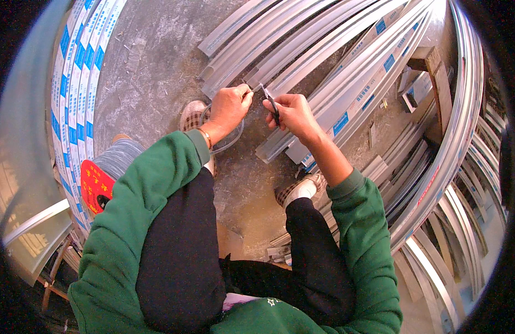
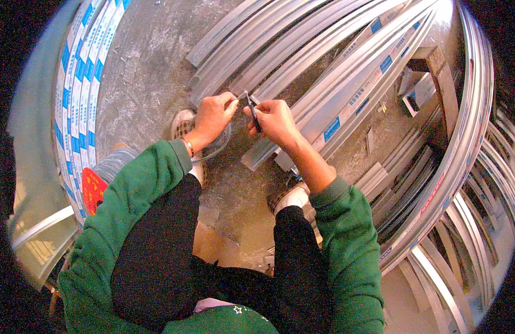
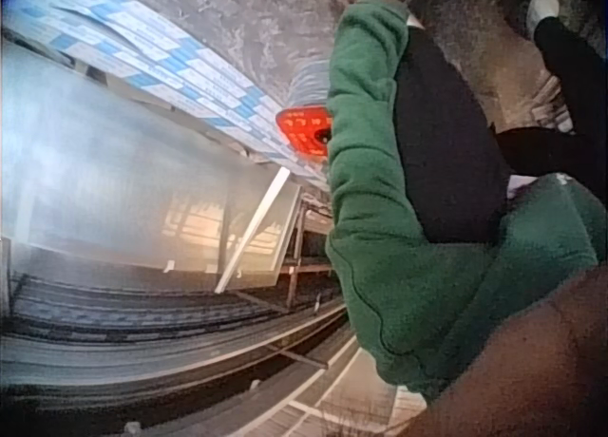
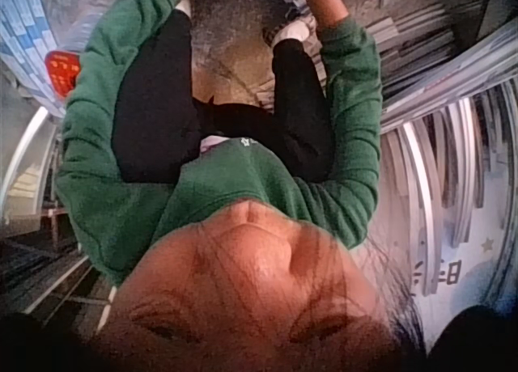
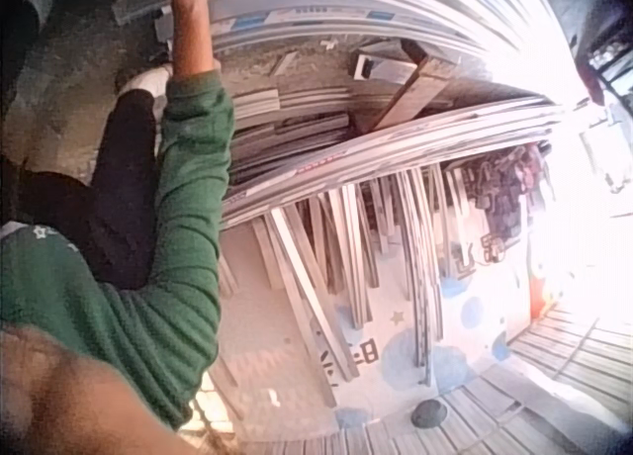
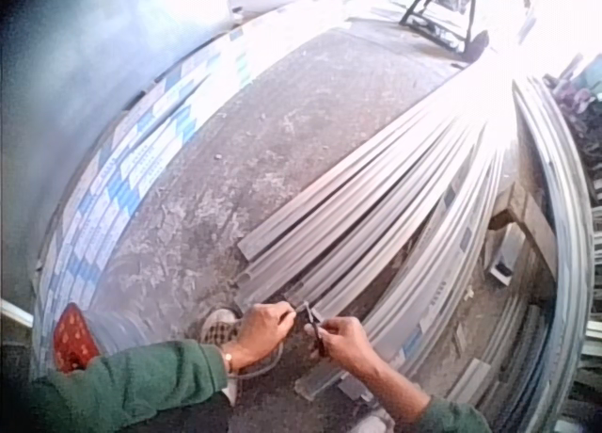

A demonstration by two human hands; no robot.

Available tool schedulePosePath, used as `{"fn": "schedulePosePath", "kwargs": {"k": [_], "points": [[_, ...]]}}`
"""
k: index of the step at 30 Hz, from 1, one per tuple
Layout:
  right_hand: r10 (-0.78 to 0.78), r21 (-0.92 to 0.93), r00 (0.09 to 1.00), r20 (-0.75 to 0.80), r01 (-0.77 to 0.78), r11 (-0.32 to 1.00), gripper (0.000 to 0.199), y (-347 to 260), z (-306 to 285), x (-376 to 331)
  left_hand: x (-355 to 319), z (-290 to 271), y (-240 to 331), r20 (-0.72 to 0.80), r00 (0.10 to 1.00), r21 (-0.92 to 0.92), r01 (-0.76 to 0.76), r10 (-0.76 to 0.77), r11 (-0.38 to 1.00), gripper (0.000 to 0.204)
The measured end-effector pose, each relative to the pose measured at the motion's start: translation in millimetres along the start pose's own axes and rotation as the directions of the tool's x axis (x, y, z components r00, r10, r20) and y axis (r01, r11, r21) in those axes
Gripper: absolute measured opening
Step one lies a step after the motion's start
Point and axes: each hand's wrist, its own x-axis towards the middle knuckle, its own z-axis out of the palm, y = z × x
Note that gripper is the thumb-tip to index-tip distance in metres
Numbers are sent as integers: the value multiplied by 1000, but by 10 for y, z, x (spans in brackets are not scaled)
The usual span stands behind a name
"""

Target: The person sits on the floor and repeatedly cuts lengths of gray cable using scissors. The person pulls cable from a red spool, measures a length, and cuts it, then places the cut piece aside.

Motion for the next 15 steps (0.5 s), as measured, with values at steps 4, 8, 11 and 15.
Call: {"fn": "schedulePosePath", "kwargs": {"k": [4,8,11,15], "points": [[-11,-23,1000,9,11,1000,36,33,5,1,-20,-22,-8,42,998,6,43,-44,999,15],[-9,-40,1000,10,10,999,36,46,6,18,-25,-38,7,7,1000,-6,-2,2,1000,16],[-10,-68,1000,0,10,998,36,38,3,34,-16,-41,17,10,1000,11,-7,7,1000,16],[9,-58,1000,-14,-10,998,35,23,3,30,-5,-30,23,-13,1000,-3,-25,25,1000,15]]}}
